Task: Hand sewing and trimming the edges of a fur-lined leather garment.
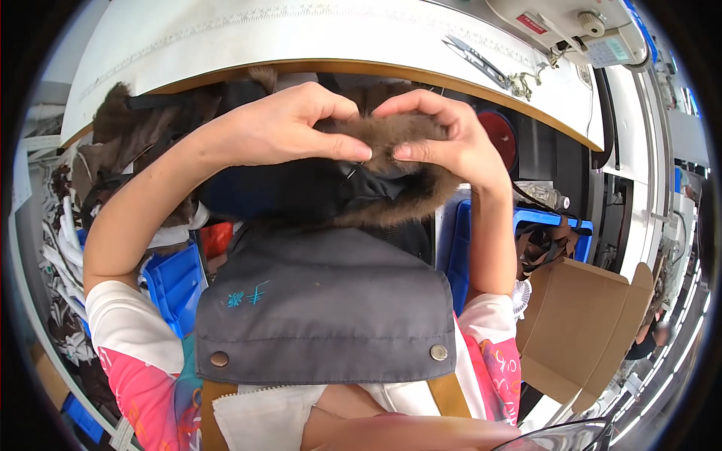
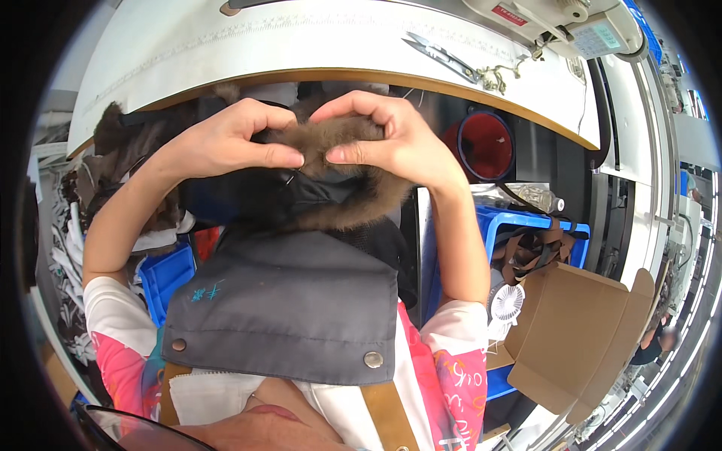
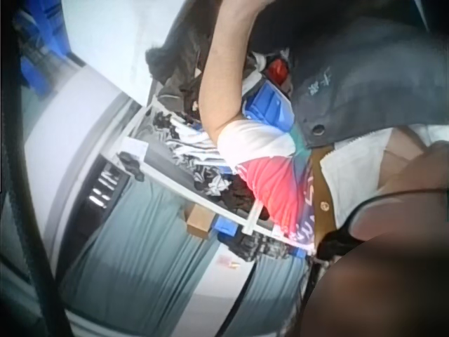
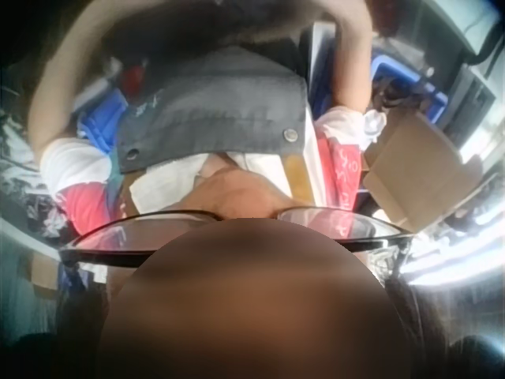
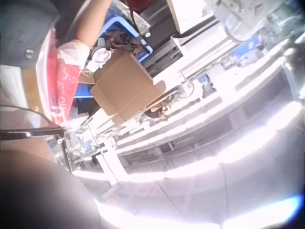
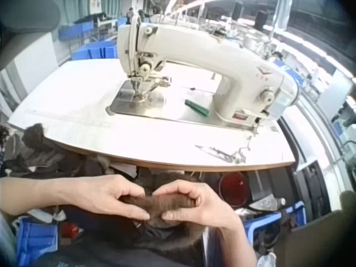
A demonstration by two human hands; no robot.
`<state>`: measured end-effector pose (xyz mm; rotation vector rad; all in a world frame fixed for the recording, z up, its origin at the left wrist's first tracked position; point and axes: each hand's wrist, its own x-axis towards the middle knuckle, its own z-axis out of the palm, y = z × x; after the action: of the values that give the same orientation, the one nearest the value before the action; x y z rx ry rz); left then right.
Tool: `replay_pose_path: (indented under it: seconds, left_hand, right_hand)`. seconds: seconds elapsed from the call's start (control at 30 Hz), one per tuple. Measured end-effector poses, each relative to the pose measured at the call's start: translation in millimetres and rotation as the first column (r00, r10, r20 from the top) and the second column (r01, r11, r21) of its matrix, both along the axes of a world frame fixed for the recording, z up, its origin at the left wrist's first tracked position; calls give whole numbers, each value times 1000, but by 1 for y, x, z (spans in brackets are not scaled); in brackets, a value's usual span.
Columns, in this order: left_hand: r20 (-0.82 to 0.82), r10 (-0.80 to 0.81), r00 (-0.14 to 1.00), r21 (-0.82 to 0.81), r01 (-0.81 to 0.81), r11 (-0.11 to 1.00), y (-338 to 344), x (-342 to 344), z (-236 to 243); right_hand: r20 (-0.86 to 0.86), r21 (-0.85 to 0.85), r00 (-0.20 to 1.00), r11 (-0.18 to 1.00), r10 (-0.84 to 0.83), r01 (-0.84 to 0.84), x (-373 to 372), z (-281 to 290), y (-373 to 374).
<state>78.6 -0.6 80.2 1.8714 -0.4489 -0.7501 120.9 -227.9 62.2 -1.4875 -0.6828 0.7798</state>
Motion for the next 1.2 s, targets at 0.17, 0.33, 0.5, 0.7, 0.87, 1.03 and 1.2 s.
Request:
replay_pose_path:
  seconds: [0.17, 0.33, 0.5, 0.7, 0.87, 1.03, 1.2]
  left_hand:
    - [0, 79, 997, 46, -79, 996, 4, 0, -3]
    - [53, 91, 994, 148, -98, 984, -1, 3, -3]
    - [118, 83, 990, 134, -99, 986, -1, 4, -18]
    - [-47, 220, 974, -191, -225, 955, -9, -5, -28]
    - [-115, 319, 941, -205, -337, 919, -13, -11, -39]
    - [-130, 336, 933, -262, -359, 896, -18, -15, -36]
    - [102, 270, 957, 3, -272, 962, -13, -7, -30]
  right_hand:
    - [761, 165, 485, 852, -431, 497, -52, 18, 5]
    - [570, 89, 659, 834, -491, 545, -79, -14, 26]
    - [616, 144, 589, 810, -523, 569, -84, -34, 35]
    - [77, 59, 763, 767, -642, 639, -86, -28, 34]
    - [-205, -2, 760, 776, -617, 630, -83, -21, 28]
    - [-2, -61, 778, 777, -628, 627, -92, -21, 27]
    - [252, -37, 764, 783, -593, 620, -92, -20, 31]
